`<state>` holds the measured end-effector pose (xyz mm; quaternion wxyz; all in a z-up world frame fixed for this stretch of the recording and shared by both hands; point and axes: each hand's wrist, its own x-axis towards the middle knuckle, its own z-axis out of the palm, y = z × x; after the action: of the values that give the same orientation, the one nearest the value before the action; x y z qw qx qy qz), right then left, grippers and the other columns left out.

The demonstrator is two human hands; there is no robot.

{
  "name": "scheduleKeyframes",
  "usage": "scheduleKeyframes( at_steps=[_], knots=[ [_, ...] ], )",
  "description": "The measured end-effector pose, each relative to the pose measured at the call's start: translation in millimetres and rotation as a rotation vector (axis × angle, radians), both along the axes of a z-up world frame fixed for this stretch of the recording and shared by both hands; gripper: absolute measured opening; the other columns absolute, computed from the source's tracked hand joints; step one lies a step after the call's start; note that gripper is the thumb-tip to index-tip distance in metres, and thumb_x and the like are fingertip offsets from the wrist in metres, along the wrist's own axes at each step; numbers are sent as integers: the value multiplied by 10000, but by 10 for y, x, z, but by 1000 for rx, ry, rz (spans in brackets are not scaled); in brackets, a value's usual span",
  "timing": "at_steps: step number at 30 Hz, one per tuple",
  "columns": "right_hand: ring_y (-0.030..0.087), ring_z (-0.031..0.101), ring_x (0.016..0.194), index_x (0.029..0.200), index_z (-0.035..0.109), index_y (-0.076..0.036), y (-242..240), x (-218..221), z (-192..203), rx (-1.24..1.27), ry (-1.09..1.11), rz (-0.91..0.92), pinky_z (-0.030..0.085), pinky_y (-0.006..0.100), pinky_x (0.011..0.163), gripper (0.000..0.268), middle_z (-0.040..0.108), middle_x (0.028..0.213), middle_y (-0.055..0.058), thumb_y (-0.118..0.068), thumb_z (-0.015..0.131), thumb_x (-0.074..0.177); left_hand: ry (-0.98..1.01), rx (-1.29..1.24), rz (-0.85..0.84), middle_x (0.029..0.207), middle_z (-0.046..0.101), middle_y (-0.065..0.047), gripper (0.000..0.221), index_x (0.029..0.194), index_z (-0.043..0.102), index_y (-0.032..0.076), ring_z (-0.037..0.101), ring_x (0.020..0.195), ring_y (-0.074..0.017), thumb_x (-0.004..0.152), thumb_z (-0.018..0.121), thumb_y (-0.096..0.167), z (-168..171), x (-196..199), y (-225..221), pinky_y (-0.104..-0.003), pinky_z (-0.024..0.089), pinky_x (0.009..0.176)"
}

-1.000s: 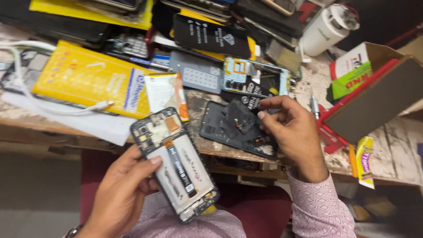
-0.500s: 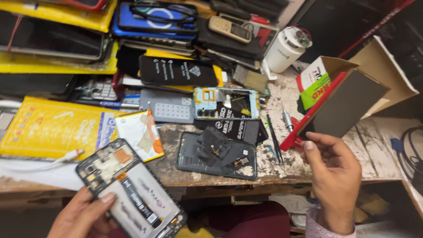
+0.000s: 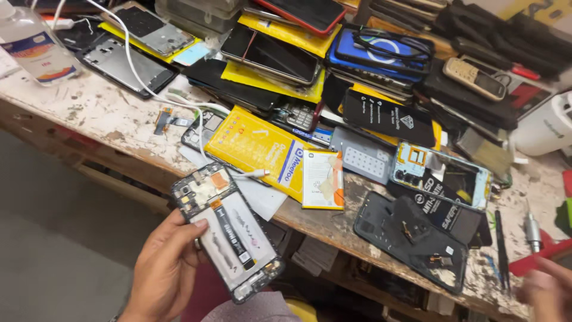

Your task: The person applies adhesive from a tube to the edges of a phone frame and then places a battery and internal components into the frame by hand.

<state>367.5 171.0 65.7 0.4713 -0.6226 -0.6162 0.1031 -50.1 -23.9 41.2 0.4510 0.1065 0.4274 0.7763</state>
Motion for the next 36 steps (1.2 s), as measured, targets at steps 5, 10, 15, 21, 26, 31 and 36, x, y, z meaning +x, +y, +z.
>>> scheduleKeyframes(
  at_steps=[5, 10, 15, 21, 26, 31, 36],
  knots=[
    [147, 709, 866, 1190, 768, -103, -161, -1135, 539, -310, -85, 474, 567, 324, 680, 339, 787, 946, 78, -209, 744, 869, -25, 7, -27, 1098, 752, -143, 334, 1253, 628, -33, 725, 914, -200, 952, 516, 60, -17, 84, 18, -366, 584, 803],
    [290, 710, 770, 1149, 681, -80, -195, -2109, 844, -71, -576, 619, 553, 430, 686, 458, 747, 856, 109, -416, 738, 843, -43, 72, -88, 1063, 750, -136, 295, 1227, 638, -47, 720, 904, -193, 969, 542, 60, -62, 192, 68, -370, 595, 801],
    [376, 704, 862, 1255, 603, -82, -85, -2474, 774, -57, -779, 561, 544, 516, 737, 623, 724, 894, 187, -526, 753, 844, -47, 174, -123, 1065, 745, -127, 288, 1234, 632, -38, 727, 877, -185, 978, 554, 67, -114, 209, 102, -362, 618, 738],
    [345, 734, 858, 1315, 560, -87, 15, -2582, 696, -228, -687, 548, 556, 496, 766, 686, 745, 960, 161, -465, 784, 789, -28, 136, -174, 1077, 755, -107, 361, 1308, 630, -1, 737, 861, -159, 963, 550, 73, -98, 170, 104, -321, 620, 704],
    [286, 723, 777, 1328, 541, -66, 73, -2565, 663, -288, -585, 525, 559, 436, 710, 724, 729, 881, 140, -366, 858, 751, -8, 183, -210, 1043, 759, -108, 352, 1316, 620, -10, 743, 821, -158, 981, 546, 72, -78, 161, 107, -317, 629, 690],
    [149, 645, 727, 1297, 558, -34, 124, -2496, 614, -291, -161, 658, 549, 290, 616, 576, 670, 910, 78, -123, 828, 796, -1, 208, -243, 1027, 758, -100, 327, 1298, 628, -13, 741, 823, -152, 994, 545, 77, -69, 165, 99, -318, 631, 699],
    [88, 659, 830, 1276, 587, -7, 62, -2341, 717, -284, 139, 757, 572, 227, 685, 409, 643, 1027, 48, -21, 733, 895, 4, 210, -288, 1025, 759, -98, 302, 1263, 640, -16, 743, 825, -147, 999, 547, 96, -77, 188, 97, -323, 636, 695]
  ],
)
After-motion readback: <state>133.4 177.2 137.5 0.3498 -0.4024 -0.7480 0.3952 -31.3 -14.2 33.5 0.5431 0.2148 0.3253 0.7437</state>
